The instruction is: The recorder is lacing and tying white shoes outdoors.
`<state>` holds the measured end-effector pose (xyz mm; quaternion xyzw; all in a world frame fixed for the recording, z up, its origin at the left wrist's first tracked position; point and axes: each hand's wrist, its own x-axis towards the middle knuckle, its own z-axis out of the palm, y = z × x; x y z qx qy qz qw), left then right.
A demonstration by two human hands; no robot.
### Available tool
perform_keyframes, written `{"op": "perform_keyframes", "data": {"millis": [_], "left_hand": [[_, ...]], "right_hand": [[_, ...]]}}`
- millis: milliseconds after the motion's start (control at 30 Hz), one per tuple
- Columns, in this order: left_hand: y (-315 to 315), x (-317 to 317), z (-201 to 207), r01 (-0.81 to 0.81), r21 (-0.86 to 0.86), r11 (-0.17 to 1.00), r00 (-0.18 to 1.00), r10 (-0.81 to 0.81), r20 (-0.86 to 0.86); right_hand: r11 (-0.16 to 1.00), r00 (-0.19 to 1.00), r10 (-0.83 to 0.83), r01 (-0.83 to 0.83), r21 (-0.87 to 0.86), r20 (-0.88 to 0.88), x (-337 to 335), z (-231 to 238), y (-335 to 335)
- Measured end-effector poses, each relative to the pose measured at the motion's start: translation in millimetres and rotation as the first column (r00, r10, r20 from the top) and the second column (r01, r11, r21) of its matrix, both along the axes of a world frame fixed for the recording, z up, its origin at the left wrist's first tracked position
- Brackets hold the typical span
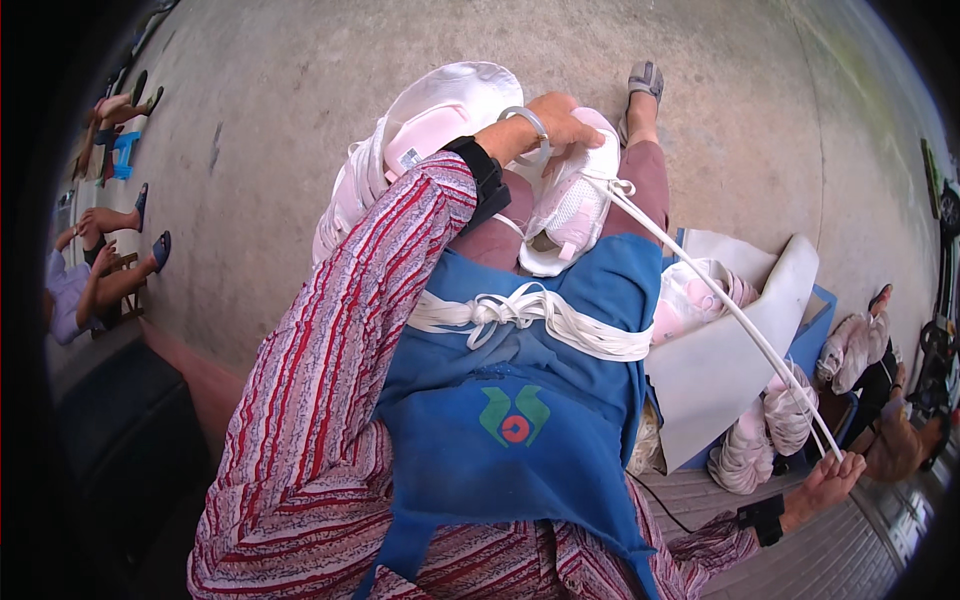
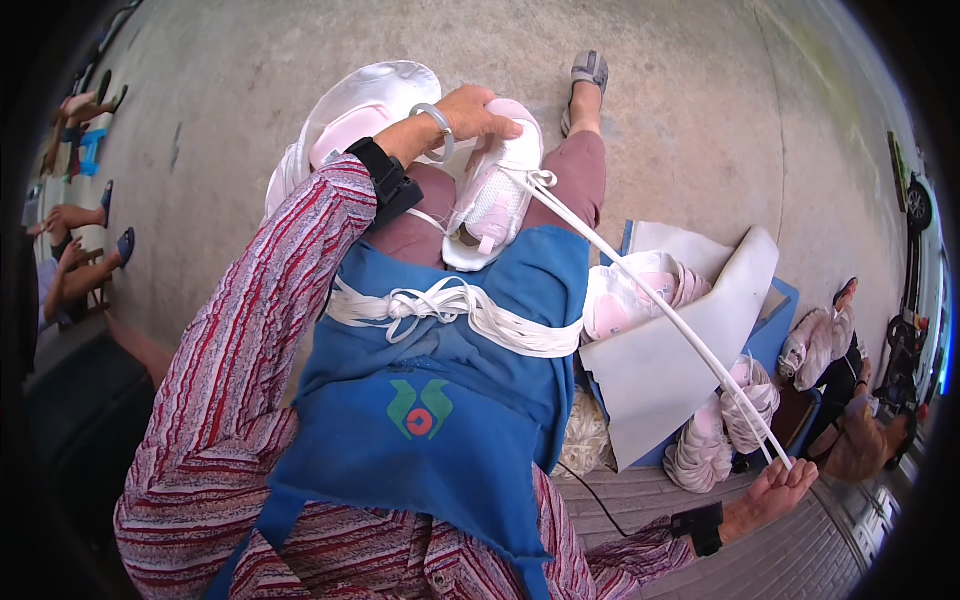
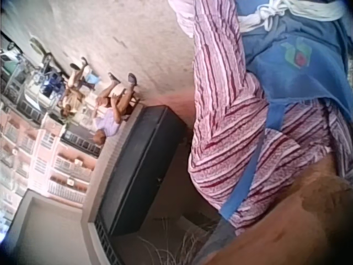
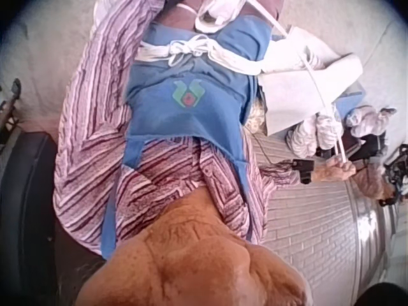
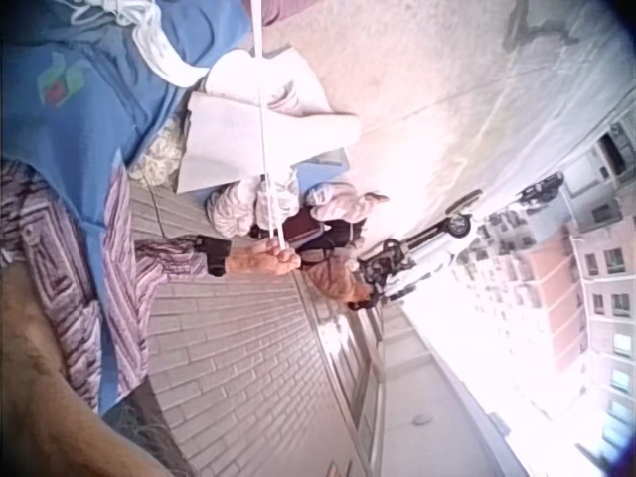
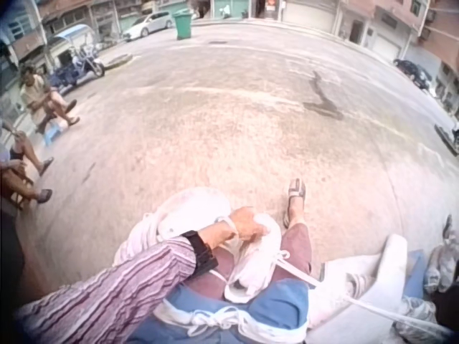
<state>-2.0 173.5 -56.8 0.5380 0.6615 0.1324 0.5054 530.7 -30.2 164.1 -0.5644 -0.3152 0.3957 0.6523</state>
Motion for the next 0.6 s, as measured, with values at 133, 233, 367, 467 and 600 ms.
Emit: {"op": "perform_keyframes", "data": {"millis": [133, 233, 367, 467, 600], "left_hand": [[-12.4, 9.8, -4.1, -0.058, 0.254, 0.966, 0.989, 0.090, -0.117], [-31.1, 2.8, 22.8, -0.092, 0.353, 0.931, 0.978, 0.152, -0.146], [-66.1, -4.4, 23.8, -0.107, 0.139, 0.985, 0.994, 0.103, 0.035], [-73.3, 10.4, 24.9, -0.120, 0.156, 0.980, 0.992, 0.113, 0.054], [-70.5, 12.6, 29.5, 0.011, 0.278, 0.961, 0.993, 0.021, -0.113]], "right_hand": [[0.931, 0.589, -0.080, 0.333, -0.151, 0.804, -53.3, -59.8, 18.8], [0.960, 0.557, 0.233, -0.001, -0.280, 0.797, -114.4, -103.0, 56.5], [0.840, 0.512, 0.514, -0.461, -0.284, 0.688, -242.2, -129.2, 94.9], [0.785, 0.356, 0.555, -0.524, -0.331, 0.752, -297.0, -135.9, 103.3], [0.737, 0.312, 0.608, -0.564, -0.373, 0.730, -321.8, -157.6, 109.9]]}}
